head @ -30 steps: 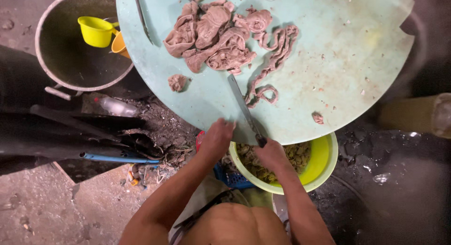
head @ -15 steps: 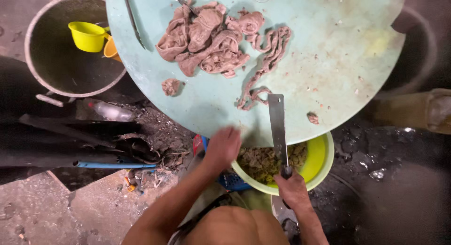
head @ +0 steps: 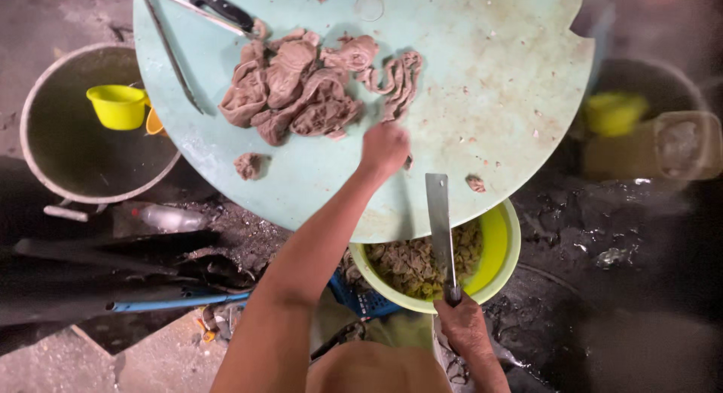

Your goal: The person cuts pieces of meat on a circular surface using a cleaver and places the cut pieces into a pot.

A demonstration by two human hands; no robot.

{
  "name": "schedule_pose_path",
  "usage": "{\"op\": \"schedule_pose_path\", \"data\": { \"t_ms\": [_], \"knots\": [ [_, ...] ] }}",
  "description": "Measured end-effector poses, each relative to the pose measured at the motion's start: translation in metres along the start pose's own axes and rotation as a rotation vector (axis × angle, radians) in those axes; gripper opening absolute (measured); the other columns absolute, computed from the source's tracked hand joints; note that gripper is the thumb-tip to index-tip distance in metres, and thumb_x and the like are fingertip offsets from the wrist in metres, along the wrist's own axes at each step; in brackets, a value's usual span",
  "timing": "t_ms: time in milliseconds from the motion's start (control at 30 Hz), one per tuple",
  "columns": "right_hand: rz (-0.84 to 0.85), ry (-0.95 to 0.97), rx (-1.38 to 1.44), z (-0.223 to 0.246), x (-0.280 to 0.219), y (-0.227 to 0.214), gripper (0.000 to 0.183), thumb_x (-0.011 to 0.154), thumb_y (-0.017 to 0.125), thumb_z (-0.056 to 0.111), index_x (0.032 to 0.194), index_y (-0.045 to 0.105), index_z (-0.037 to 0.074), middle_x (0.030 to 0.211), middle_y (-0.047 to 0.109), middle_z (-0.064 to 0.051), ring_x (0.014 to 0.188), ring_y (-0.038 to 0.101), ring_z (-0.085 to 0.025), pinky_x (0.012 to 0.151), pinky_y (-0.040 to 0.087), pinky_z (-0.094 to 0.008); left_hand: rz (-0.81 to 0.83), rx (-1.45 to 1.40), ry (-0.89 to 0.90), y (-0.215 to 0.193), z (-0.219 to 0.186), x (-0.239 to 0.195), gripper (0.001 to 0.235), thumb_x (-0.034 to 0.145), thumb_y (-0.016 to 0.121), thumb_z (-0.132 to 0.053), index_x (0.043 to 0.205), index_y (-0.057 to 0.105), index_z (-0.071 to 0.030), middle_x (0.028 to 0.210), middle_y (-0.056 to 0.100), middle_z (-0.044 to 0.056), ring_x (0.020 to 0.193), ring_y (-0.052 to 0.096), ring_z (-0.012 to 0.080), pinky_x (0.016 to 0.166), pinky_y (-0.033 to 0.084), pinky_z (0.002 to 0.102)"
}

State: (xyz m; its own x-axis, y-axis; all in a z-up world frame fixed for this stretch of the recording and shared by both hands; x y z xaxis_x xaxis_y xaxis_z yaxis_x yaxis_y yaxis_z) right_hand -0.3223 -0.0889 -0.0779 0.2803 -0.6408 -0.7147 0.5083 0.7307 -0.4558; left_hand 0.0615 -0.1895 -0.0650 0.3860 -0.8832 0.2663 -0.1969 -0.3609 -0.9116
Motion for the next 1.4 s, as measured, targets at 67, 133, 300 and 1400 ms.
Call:
{"op": "schedule_pose_path", "data": {
  "t_ms": [67, 133, 300, 1400],
  "knots": [
    [-0.036, -0.169, -0.032, -0.001, 0.0, 0.002, 0.032, 0.08, 0.074, 0.023, 0.095, 0.066, -0.003, 0.071, 0.07, -0.014, 0.066, 0.068, -0.028, 0.066, 0.055, -0.041, 0.199, 0.248, 0.186, -0.005, -0.027, 0.059, 0.013, 0.083, 0.066, -0.017, 0.072, 0.074, -0.016, 0.078, 0.072, 0.005, 0.084, 0.071, 0.0261, 0.062, 0.054, 0.046],
    [-0.005, -0.303, -0.133, -0.003, 0.002, 0.008, 0.031, 0.082, 0.072, 0.024, 0.096, 0.067, -0.004, 0.074, 0.068, -0.014, 0.068, 0.067, -0.026, 0.068, 0.056, -0.04, -0.169, 0.137, 0.289, -0.051, -0.06, 0.114, 0.01, 0.062, 0.066, -0.023, 0.057, 0.07, -0.014, 0.064, 0.07, 0.007, 0.066, 0.072, 0.0285, 0.058, 0.054, 0.048],
    [-0.003, -0.139, 0.098, -0.017, -0.003, 0.016, 0.033, 0.079, 0.074, 0.023, 0.094, 0.066, -0.005, 0.071, 0.069, -0.015, 0.066, 0.061, -0.025, 0.066, 0.054, -0.042, -0.127, -0.658, -0.151, -0.106, -0.07, 0.173, 0.021, 0.076, 0.059, -0.022, 0.061, 0.065, -0.008, 0.058, 0.063, 0.016, 0.053, 0.067, 0.0334, 0.055, 0.05, 0.046],
    [0.133, -0.229, -0.538, 0.08, 0.022, 0.077, 0.033, 0.084, 0.064, 0.031, 0.102, 0.073, 0.004, 0.099, 0.073, -0.027, 0.1, 0.068, -0.047, 0.092, 0.052, -0.053, -0.094, -0.637, -0.814, -0.046, 0.044, -0.249, 0.015, 0.081, 0.068, -0.007, 0.091, 0.077, -0.003, 0.08, 0.073, 0.02, 0.071, 0.07, 0.0292, 0.065, 0.055, 0.039]
  ]
}}
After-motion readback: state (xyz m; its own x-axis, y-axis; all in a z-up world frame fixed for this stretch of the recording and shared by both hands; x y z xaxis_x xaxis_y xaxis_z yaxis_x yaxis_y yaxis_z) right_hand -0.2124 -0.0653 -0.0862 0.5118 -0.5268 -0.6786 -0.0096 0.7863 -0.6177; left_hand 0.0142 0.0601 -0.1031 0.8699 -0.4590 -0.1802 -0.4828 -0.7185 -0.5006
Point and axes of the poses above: each hand's wrist, its own x-axis towards the middle knuckle, its own y-axis out of the palm, z = x × y, the point moved 5 cm from there along x, towards the middle knuckle
